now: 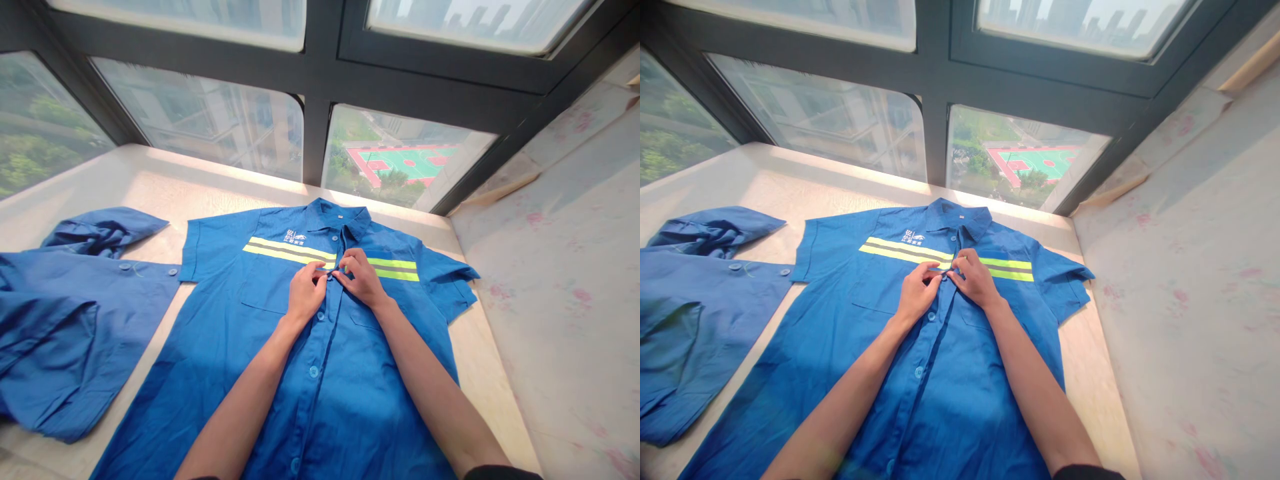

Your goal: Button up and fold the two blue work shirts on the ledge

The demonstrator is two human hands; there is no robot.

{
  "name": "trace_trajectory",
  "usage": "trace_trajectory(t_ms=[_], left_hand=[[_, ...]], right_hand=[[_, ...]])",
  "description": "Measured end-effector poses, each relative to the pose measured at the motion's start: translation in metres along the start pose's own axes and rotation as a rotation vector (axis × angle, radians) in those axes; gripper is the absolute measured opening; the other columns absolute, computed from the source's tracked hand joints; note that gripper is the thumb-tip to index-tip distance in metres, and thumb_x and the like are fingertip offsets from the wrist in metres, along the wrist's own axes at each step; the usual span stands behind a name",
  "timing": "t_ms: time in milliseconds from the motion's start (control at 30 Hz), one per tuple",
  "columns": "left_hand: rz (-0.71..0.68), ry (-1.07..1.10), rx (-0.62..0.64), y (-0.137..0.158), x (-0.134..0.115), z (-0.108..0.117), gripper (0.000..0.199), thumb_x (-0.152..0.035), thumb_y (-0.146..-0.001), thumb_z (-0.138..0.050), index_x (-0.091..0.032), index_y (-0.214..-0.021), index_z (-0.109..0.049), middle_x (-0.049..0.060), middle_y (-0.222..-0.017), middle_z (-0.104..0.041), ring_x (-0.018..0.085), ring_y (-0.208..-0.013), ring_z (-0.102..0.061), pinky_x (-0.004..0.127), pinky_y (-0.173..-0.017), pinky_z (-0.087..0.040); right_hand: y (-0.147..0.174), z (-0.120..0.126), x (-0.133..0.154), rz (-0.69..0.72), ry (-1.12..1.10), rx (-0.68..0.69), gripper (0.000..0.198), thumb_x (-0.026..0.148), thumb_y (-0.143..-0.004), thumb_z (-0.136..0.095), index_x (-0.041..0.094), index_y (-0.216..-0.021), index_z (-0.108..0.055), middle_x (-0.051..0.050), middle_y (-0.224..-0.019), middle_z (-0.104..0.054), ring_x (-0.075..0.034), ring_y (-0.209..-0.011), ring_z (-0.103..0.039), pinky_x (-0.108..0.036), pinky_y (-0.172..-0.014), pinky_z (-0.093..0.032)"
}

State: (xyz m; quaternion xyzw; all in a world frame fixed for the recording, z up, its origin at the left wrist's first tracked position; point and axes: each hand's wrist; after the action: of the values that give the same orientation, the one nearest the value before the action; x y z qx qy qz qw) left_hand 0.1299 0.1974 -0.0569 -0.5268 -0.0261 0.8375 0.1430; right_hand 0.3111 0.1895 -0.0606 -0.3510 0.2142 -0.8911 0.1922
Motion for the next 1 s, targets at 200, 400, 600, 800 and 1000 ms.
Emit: trace_trajectory(t_ms=[200, 400, 600, 800, 1000], left_hand=[[0.064, 0.150, -0.023, 0.001, -0.002, 0.001, 0.026, -0.013, -0.081, -0.062, -0.021, -0.106, -0.063, 0.003, -0.090, -0.077, 0.020, -0.091, -0.074, 0.034, -0.088, -0.056], [0.089, 0.186, -0.040, 0.000, -0.004, 0.001, 0.026, -0.013, -0.080, -0.063, -0.021, -0.105, -0.064, 0.003, -0.090, -0.078, 0.020, -0.089, -0.075, 0.034, -0.088, -0.057], [0.104, 0.228, -0.034, 0.000, -0.002, 0.000, 0.027, -0.014, -0.080, -0.064, -0.020, -0.106, -0.065, 0.005, -0.091, -0.078, 0.021, -0.090, -0.075, 0.033, -0.085, -0.057], [0.092, 0.232, -0.011, -0.001, -0.002, 0.001, 0.023, -0.014, -0.080, -0.063, -0.020, -0.102, -0.065, 0.004, -0.088, -0.078, 0.020, -0.085, -0.075, 0.031, -0.081, -0.057], [0.049, 0.158, -0.062, -0.002, -0.003, 0.001, 0.018, -0.020, -0.082, -0.064, -0.020, -0.099, -0.067, 0.003, -0.088, -0.076, 0.016, -0.075, -0.071, 0.029, -0.077, -0.056]], right_hand=[[-0.001, 0.002, 0.002, -0.038, -0.013, 0.129, 0.014, 0.027, -0.091, -0.059, 0.021, -0.081, -0.066, 0.000, -0.064, -0.055, -0.015, -0.060, -0.050, -0.027, -0.059, -0.038], [-0.008, 0.012, 0.014, -0.330, -0.226, 0.231, 0.024, 0.032, -0.088, -0.061, 0.019, -0.070, -0.069, 0.000, -0.062, -0.065, -0.012, -0.055, -0.055, -0.023, -0.050, -0.036], [-0.017, 0.019, 0.025, -0.641, -0.462, 0.397, 0.016, 0.028, -0.085, -0.058, 0.017, -0.079, -0.068, 0.000, -0.067, -0.070, -0.008, -0.037, -0.052, -0.019, -0.039, -0.037], [-0.020, 0.014, 0.035, -0.810, -0.560, 0.335, 0.017, 0.031, -0.077, -0.066, 0.015, -0.072, -0.067, 0.000, -0.061, -0.069, -0.005, -0.033, -0.046, -0.017, -0.034, -0.031], [-0.023, 0.006, 0.039, -0.845, -0.575, 0.264, 0.016, 0.027, -0.074, -0.064, 0.015, -0.063, -0.062, 0.001, -0.056, -0.066, -0.005, -0.032, -0.046, -0.016, -0.033, -0.031]])
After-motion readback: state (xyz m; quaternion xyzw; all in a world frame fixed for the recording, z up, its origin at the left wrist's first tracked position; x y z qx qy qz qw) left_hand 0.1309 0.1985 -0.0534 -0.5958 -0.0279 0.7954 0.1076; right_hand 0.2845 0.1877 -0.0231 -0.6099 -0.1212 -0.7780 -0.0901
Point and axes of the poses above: each hand's wrist, its own y-axis away from the middle knuckle, its own z-axis out of the back of the hand, x = y × z
